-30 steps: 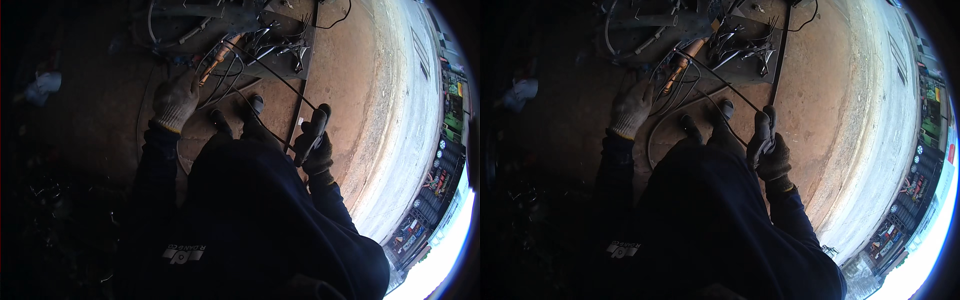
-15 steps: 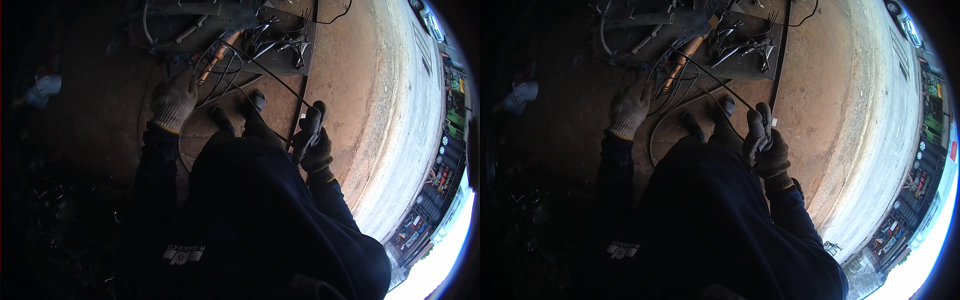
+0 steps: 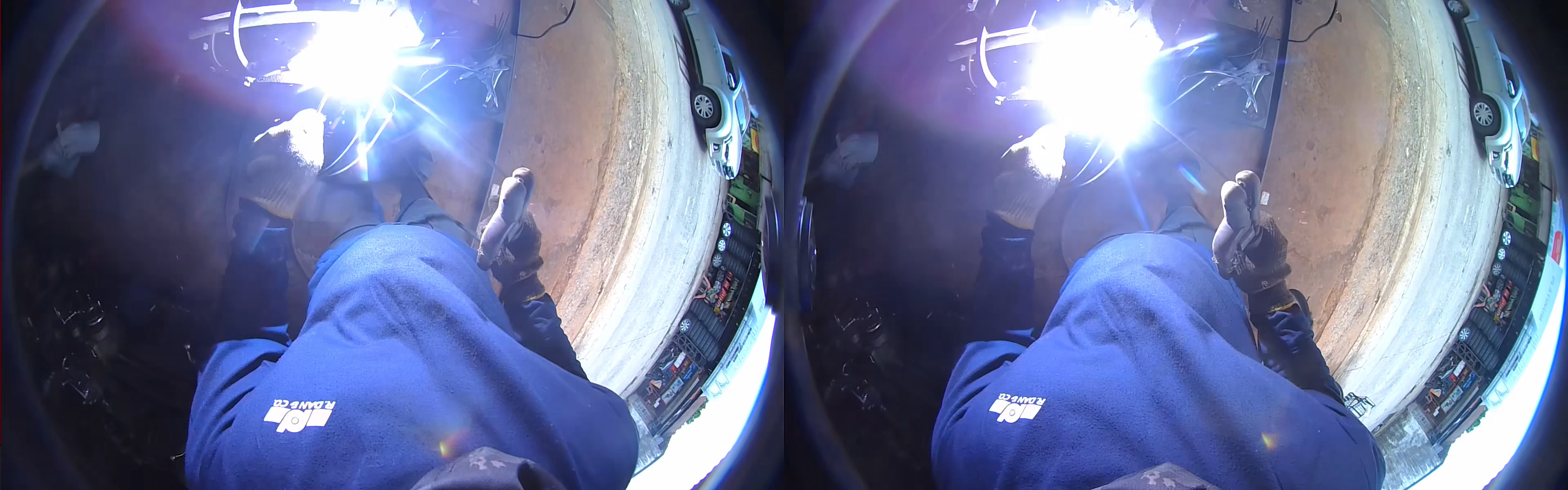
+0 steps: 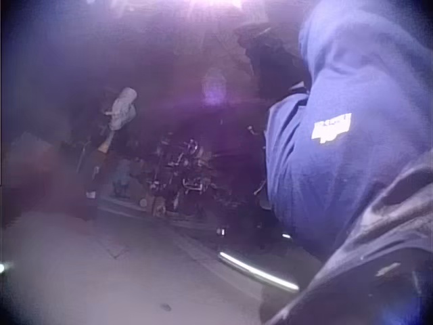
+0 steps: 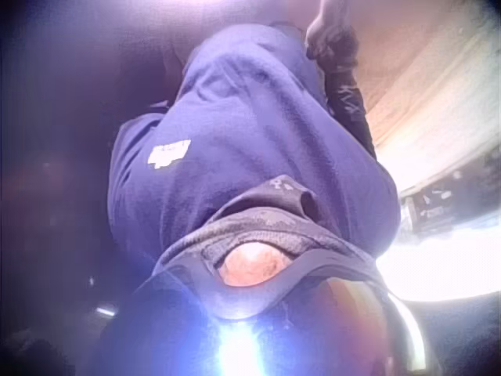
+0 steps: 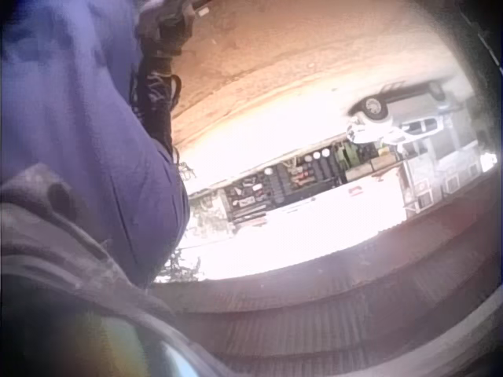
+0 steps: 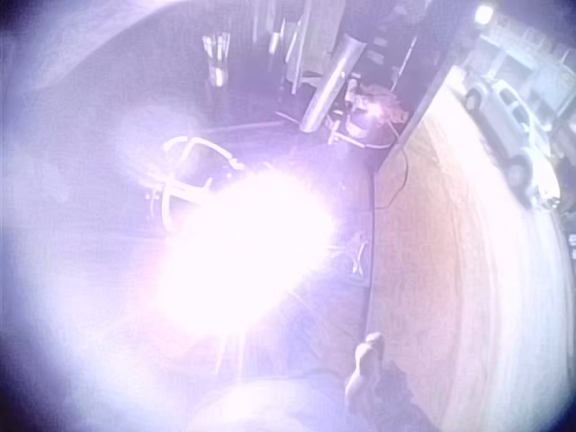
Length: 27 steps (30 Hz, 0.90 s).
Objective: The person hammers metal pieces on a table with a hammer, welds the metal wire frame together using a welding tool, and then turns and places the welded wire structure on the table by hand.
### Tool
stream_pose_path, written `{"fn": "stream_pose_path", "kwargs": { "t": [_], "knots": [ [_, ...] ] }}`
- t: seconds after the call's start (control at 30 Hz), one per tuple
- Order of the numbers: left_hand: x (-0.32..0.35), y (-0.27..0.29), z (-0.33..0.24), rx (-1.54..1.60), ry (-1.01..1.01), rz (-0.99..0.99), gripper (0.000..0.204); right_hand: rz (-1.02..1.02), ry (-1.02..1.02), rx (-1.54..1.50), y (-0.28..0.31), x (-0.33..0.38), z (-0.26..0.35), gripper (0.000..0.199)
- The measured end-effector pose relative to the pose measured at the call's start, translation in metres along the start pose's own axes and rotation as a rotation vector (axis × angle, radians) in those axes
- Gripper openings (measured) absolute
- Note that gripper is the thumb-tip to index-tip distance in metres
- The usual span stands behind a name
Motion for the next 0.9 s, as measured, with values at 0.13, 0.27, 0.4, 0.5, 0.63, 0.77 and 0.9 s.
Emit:
{"fn": "stream_pose_path", "kwargs": {
  "t": [0.13, 0.27, 0.4, 0.5, 0.63, 0.77, 0.9],
  "knots": [
    [0.003, -0.025, 0.005, 0.122, -0.052, -0.455, 0.019, 0.038, -0.317, -0.404, -0.008, 0.004, -0.014, 0.043],
    [0.002, -0.004, -0.003, 0.192, 0.013, 0.001, 0.02, 0.054, -0.244, -0.064, 0.015, -0.01, 0.029, 0.057],
    [0.003, -0.017, 0.003, 0.103, 0.011, -0.048, 0.017, 0.122, -0.23, -0.053, 0.008, -0.007, 0.022, 0.044],
    [0.008, -0.022, 0.004, -0.41, -0.156, -0.259, 0.018, -0.062, -0.082, -0.257, 0.003, -0.008, 0.019, 0.036],
    [0.0, -0.007, -0.002, 0.184, 0.042, -0.047, 0.022, 0.039, -0.27, -0.353, 0.011, -0.013, 0.03, 0.039],
    [-0.002, -0.027, 0.004, 0.26, 0.022, -0.343, 0.02, -0.028, -0.228, -0.418, -0.011, 0.002, -0.021, 0.04],
    [0.0, -0.02, 0.004, 0.222, -0.008, -0.329, 0.018, -0.043, -0.212, -0.261, -0.012, 0.002, -0.03, 0.04]
  ]
}}
Point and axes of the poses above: each hand's wrist, its own x-axis away from the middle knuckle, its own y-axis out of the back of the hand, z = x × y, the point moved 2 cm from there along -x, towards the middle knuckle, and after that the axes turned 14 degrees about z, right-handed, at the moved point
